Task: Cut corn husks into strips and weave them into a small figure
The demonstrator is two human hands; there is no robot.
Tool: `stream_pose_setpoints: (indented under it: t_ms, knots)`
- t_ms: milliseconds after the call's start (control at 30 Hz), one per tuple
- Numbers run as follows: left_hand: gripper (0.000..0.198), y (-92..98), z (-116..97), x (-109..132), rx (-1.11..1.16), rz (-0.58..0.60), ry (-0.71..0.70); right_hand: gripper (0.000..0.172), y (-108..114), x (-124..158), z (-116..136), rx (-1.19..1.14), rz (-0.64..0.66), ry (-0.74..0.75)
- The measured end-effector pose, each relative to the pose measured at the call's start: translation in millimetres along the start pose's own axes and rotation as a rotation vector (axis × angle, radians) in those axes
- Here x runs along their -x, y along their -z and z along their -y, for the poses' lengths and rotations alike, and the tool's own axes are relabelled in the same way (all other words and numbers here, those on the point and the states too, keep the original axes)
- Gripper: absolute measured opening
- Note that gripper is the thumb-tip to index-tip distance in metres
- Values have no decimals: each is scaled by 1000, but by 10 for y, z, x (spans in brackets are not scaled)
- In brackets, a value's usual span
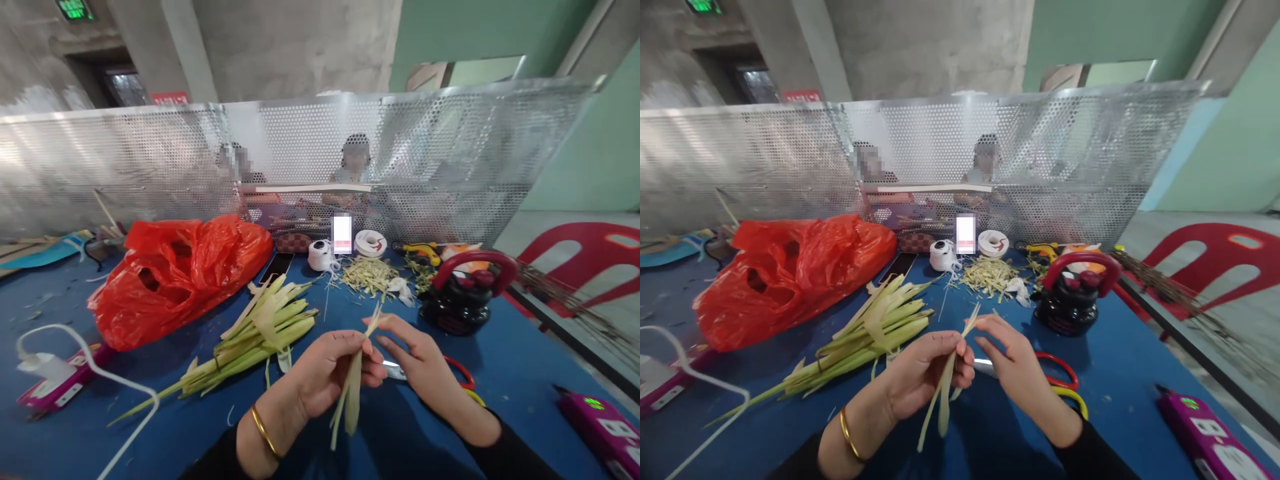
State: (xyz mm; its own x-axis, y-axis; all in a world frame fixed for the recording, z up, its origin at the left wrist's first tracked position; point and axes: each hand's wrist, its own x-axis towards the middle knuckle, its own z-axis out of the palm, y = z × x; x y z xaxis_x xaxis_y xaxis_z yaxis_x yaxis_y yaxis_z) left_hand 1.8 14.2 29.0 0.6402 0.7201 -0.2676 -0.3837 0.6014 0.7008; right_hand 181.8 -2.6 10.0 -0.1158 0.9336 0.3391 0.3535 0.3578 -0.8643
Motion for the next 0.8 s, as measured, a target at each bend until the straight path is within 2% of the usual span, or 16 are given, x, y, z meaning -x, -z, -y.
stream_pose_setpoints:
  t_ms: [167,400,533,633,800]
  knots:
    - [22,-94,69,-128,-76,22,94,35,-12,43,15,-282,122,-166]
    - [19,91,176,-158,-67,0,107,31,-149,73,-111,-357,230,-347]
    - [22,122,177,-140,-101,-11,97,25,-136,86,-176,-182,166,-321]
    - [21,102,143,-146,-106,-84,76,26,-85,90,-167,-14,117,-279]
    - [21,65,115,-154,-126,-153,66,28,-58,110,-135,80,96,-245]
